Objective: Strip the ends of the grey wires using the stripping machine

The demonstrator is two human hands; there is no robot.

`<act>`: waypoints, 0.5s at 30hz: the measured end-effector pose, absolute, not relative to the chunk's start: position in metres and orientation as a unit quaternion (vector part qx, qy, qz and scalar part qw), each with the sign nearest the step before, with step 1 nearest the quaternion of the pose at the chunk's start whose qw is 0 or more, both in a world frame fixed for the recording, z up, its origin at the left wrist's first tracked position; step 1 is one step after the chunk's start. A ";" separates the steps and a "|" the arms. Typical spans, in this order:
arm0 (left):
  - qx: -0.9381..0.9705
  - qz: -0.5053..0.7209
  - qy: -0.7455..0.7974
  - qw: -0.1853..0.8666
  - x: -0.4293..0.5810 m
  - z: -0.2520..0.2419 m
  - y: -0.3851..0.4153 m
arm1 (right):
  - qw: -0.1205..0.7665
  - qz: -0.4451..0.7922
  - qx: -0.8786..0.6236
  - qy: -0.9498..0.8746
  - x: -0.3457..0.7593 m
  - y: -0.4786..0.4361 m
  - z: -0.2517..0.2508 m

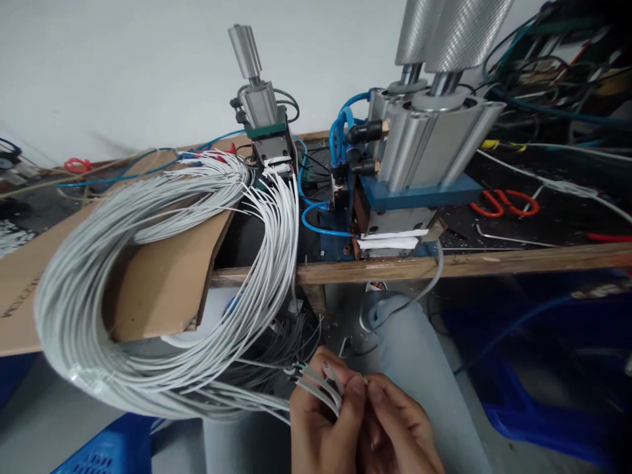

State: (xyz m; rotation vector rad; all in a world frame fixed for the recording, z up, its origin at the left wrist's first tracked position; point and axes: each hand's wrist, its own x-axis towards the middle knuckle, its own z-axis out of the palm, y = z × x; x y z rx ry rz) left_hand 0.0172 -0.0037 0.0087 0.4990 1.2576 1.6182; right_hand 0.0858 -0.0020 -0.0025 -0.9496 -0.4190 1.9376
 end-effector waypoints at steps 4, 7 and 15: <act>0.195 0.682 0.528 0.467 0.019 0.010 -0.003 | 0.444 0.782 -0.390 -0.199 0.084 0.000 -0.010; 0.184 0.686 0.520 0.474 0.019 0.011 -0.003 | 0.451 0.777 -0.389 -0.205 0.083 0.000 -0.016; 0.178 0.677 0.524 0.485 0.018 0.009 -0.005 | 0.462 0.760 -0.400 -0.223 0.082 -0.002 -0.017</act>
